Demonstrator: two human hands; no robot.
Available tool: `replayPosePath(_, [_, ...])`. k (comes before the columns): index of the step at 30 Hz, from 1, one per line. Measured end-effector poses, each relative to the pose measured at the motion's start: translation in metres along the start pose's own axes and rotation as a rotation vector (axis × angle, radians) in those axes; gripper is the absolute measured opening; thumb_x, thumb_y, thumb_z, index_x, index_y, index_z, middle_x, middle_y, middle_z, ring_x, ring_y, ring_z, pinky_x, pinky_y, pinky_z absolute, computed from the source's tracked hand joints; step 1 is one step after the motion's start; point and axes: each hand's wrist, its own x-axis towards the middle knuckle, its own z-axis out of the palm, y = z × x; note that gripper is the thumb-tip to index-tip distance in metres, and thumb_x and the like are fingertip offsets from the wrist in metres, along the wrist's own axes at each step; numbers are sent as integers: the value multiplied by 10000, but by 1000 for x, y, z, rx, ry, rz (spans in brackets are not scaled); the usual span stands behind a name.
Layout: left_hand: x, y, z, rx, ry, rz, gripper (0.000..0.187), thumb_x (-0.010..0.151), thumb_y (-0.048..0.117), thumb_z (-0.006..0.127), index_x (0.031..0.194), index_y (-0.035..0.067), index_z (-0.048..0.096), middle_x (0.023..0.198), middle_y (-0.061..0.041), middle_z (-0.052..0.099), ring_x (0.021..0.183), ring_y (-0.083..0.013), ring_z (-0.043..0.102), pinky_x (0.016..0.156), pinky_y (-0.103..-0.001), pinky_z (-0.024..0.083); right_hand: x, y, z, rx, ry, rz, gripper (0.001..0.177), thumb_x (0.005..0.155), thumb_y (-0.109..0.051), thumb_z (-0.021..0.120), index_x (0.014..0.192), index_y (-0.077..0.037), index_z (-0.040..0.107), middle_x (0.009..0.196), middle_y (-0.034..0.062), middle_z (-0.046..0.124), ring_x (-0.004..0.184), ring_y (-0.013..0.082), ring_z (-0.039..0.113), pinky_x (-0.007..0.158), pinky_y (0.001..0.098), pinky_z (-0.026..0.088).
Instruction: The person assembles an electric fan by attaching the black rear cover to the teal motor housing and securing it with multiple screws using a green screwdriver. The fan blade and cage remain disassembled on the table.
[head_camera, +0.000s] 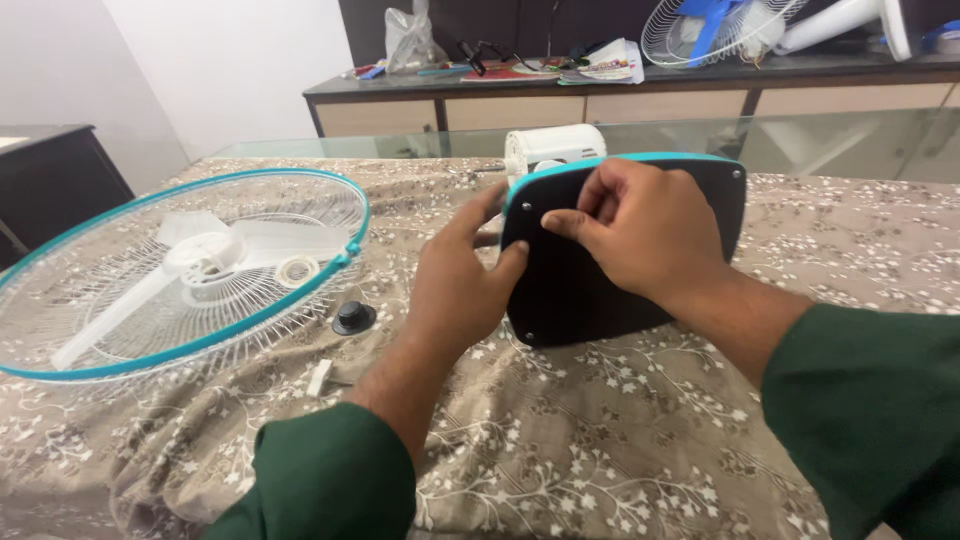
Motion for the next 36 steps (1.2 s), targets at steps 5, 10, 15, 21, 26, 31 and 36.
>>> replayPosePath(5, [-33,-9,14,-3,1,-211,620,860,193,736,1433,78,528,1272,-134,709,1026,-241,760,840,-356,602,-26,51,-12,-117,-107,11,388,807,-503,773,797,-116,740,624,35,717,546,177,702,528,356,534])
replayPosePath(10, [-59,-9,13,44,-124,-456,630,855,186,719,1444,104,511,1288,-75,704,1050,-205,734,840,-345,605,-46,111,-32,-359,-235,-16,418,897,-581,650,874,-175,750,705,-15,757,536,117,721,521,298,570])
replayPosePath(15, [-71,-6,8,6,-89,-496,612,853,173,715,1430,86,529,1281,-84,704,1025,-202,734,826,-335,616,-62,195,-68,-601,-440,540,447,982,-621,535,1104,-242,737,804,53,812,661,164,774,621,376,598])
replayPosePath(21, [-68,0,9,45,-49,-473,592,856,177,722,1416,88,552,1273,-87,695,970,-190,723,793,-338,603,-76,334,-109,-877,-584,695,612,915,-694,621,1002,-117,804,995,124,808,935,282,796,878,428,629])
replayPosePath(26, [-49,4,16,72,39,-309,615,854,191,734,1421,58,537,1278,-113,674,964,-203,720,799,-352,599,-93,390,-108,-747,-557,696,536,866,-576,682,928,-79,874,1000,143,825,961,307,788,915,430,640])
replayPosePath(31, [-21,10,19,108,115,-231,628,831,218,765,1398,52,551,1264,-122,670,995,-218,702,824,-367,590,-94,348,-105,-350,-292,788,426,1005,-377,614,1066,19,761,892,218,735,735,341,701,691,478,570])
replayPosePath(36, [-6,20,18,115,86,-162,629,843,235,765,1410,70,550,1266,-134,666,1028,-249,689,870,-388,574,-74,224,-89,104,-230,820,374,1043,-309,537,1250,-27,669,771,121,610,570,217,433,529,411,418])
